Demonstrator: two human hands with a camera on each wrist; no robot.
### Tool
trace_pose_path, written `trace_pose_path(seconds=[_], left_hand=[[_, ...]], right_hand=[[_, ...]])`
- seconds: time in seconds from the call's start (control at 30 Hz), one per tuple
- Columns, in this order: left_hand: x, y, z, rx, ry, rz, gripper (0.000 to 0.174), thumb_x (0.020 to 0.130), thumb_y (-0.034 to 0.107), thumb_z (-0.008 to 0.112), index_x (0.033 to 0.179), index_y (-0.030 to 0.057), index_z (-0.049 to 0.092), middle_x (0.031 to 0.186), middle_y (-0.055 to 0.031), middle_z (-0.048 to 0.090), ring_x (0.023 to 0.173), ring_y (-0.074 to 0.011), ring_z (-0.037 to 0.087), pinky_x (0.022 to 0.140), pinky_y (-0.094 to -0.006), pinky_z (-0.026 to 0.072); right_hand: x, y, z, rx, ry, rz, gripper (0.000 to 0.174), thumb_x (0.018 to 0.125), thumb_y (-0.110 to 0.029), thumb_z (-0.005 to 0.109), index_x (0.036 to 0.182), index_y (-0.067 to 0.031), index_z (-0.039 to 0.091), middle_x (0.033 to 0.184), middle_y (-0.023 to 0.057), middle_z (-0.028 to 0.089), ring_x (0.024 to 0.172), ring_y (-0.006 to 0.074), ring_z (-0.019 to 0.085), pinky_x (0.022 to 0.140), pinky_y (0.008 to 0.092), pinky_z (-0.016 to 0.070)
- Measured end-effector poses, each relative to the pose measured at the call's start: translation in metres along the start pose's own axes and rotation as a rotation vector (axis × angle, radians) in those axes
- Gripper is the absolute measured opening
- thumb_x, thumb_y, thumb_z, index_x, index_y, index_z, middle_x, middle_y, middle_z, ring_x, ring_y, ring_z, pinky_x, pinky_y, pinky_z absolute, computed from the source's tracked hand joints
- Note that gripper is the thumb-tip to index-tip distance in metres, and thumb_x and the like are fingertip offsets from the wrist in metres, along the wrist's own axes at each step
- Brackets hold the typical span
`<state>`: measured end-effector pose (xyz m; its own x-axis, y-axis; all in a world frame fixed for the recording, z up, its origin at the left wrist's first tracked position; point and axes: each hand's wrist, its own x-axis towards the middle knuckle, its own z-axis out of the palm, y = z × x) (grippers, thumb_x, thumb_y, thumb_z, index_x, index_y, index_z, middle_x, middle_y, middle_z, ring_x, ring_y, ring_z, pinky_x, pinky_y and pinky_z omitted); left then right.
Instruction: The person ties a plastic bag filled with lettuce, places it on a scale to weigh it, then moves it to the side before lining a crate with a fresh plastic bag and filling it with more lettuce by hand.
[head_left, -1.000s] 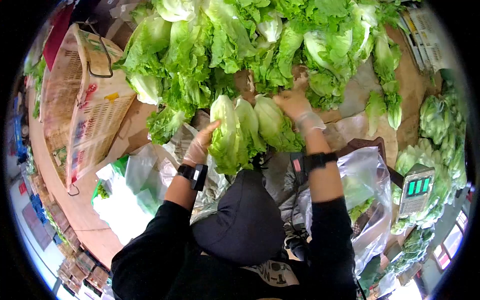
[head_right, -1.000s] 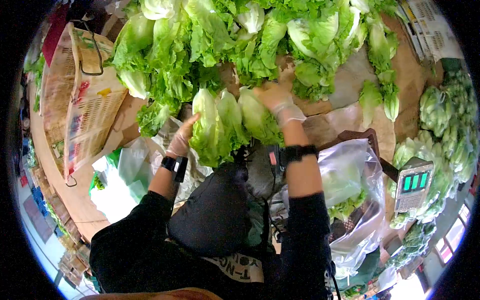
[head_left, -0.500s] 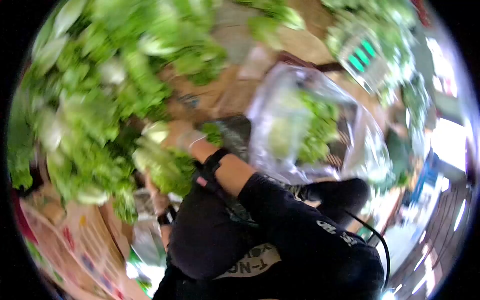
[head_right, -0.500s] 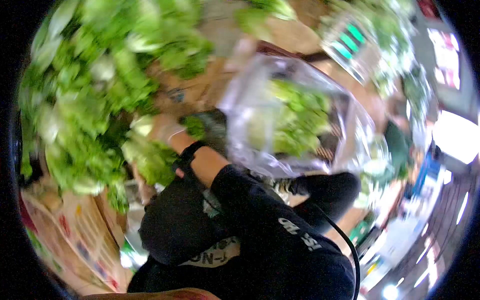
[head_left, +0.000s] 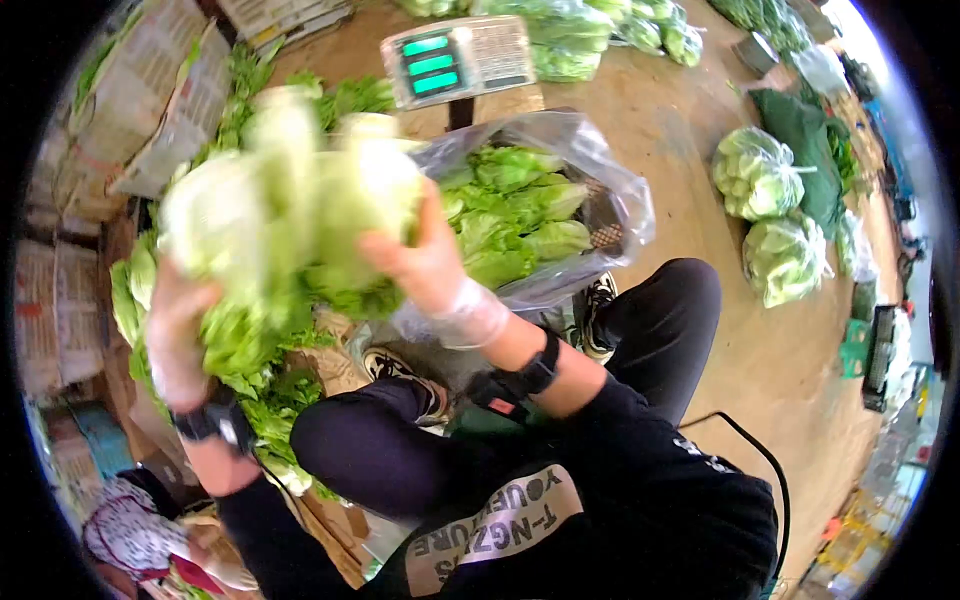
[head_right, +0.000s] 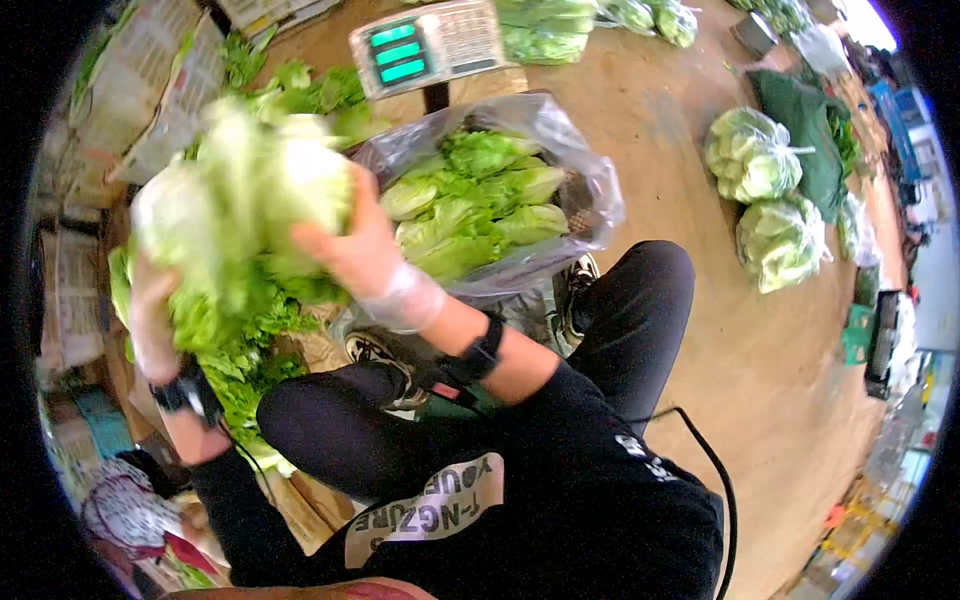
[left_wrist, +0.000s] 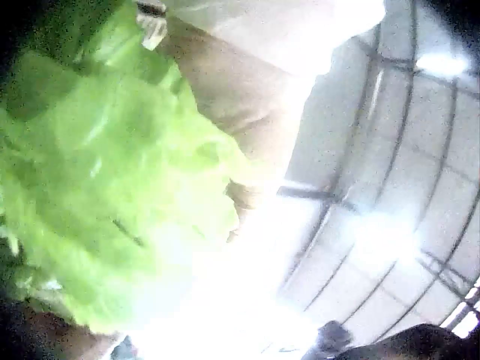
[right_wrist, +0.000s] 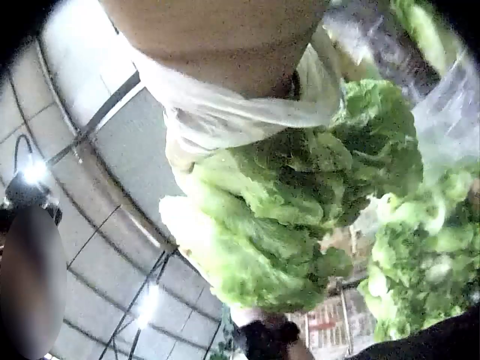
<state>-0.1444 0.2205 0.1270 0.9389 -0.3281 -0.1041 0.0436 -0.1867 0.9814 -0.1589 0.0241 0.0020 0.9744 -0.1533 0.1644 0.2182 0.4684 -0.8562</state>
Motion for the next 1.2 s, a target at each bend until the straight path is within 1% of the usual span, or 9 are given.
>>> trace_pose_path(seconds=[0.27,0.33,0.4,0.5,0.63,0.73,0.83,1.0,1.2], left_hand=[[0.257,-0.149,0.201,-0.310,-1.268,-0.250,0.044,0.088,0.031,0.042,0.123,0.0027,0.044,0.118,-0.0034,0.052,0.106,-0.0135,0.047,0.096,-0.0265,0.0319],[0.257,-0.115,0.256,-0.204,-0.744,-0.893,0.044,0.081,0.032,0.057,0.112,0.0009,0.053,0.107,-0.0034,0.057,0.094,-0.0085,0.050,0.085,-0.0226,0.0386],[0.296,-0.153,0.287,-0.095,-0.911,-0.770,0.043,0.082,0.032,0.055,0.112,0.0009,0.053,0.106,-0.0060,0.058,0.093,-0.0089,0.051,0.084,-0.0243,0.0402],[0.406,-0.265,0.305,0.231,-1.181,0.456,0.038,0.080,0.026,0.057,0.107,-0.0004,0.055,0.104,-0.0094,0.060,0.095,-0.0191,0.056,0.084,-0.0293,0.0428],[0.369,-0.199,0.341,1.135,-0.687,-0.123,0.060,0.073,0.040,0.064,0.116,0.0019,0.048,0.125,-0.0180,0.044,0.116,-0.0283,0.041,0.090,-0.0402,0.0369],[0.314,-0.181,0.339,1.540,-0.323,0.400,0.064,0.075,0.039,0.059,0.123,-0.0001,0.040,0.128,-0.0187,0.039,0.118,-0.0329,0.037,0.099,-0.0388,0.0294],[0.281,-0.221,0.313,1.353,-0.461,0.190,0.078,0.074,0.050,0.056,0.129,0.0014,0.031,0.136,-0.0205,0.026,0.122,-0.0362,0.029,0.100,-0.0419,0.0253],[0.266,-0.249,0.313,1.316,-0.341,0.294,0.089,0.074,0.058,0.050,0.136,0.0048,0.015,0.140,-0.0217,0.013,0.126,-0.0374,0.021,0.104,-0.0410,0.0180],[0.235,-0.215,0.319,1.338,-0.370,0.130,0.101,0.062,0.064,0.059,0.136,0.0089,0.018,0.139,-0.0274,-0.001,0.128,-0.0430,0.008,0.103,-0.0464,0.0158]], right_hand=[[-0.048,0.046,-0.182,0.182,0.783,0.285,0.057,0.084,-0.033,0.054,0.121,0.0047,0.033,0.114,0.0138,0.047,0.100,0.0214,0.048,0.086,0.0305,0.0389],[-0.046,0.066,-0.211,0.278,0.910,0.272,0.058,0.084,-0.034,0.054,0.122,0.0044,0.032,0.115,0.0142,0.047,0.099,0.0212,0.048,0.086,0.0305,0.0389],[-0.035,0.072,-0.233,0.303,0.965,0.275,0.059,0.084,-0.034,0.054,0.122,0.0048,0.033,0.115,0.0141,0.047,0.099,0.0219,0.047,0.086,0.0318,0.0385],[-0.019,0.081,-0.267,0.377,1.110,0.396,0.055,0.084,-0.032,0.054,0.124,-0.0002,0.035,0.119,0.0108,0.045,0.104,0.0220,0.045,0.088,0.0335,0.0369],[-0.017,0.089,-0.297,-0.296,0.805,0.611,0.053,0.080,-0.026,0.059,0.115,0.0080,0.041,0.117,0.0205,0.047,0.104,0.0266,0.046,0.091,0.0324,0.0341],[-0.010,0.065,-0.294,-0.356,0.876,0.563,0.057,0.071,-0.027,0.067,0.112,0.0066,0.045,0.111,0.0200,0.052,0.104,0.0282,0.047,0.092,0.0354,0.0337],[-0.008,0.064,-0.316,-0.115,0.857,0.072,0.064,0.064,-0.028,0.072,0.112,0.0046,0.045,0.105,0.0185,0.055,0.104,0.0280,0.048,0.089,0.0378,0.0366],[0.001,0.021,-0.334,-1.776,0.133,0.300,0.024,0.077,-0.019,0.060,0.096,-0.0045,0.059,0.093,0.0139,0.060,0.081,0.0327,0.056,0.074,0.0353,0.0456],[0.077,-0.020,-0.316,-0.561,0.476,0.338,0.057,0.081,-0.025,0.052,0.130,-0.0041,0.032,0.107,0.0213,0.055,0.100,0.0321,0.053,0.086,0.0347,0.0396]])
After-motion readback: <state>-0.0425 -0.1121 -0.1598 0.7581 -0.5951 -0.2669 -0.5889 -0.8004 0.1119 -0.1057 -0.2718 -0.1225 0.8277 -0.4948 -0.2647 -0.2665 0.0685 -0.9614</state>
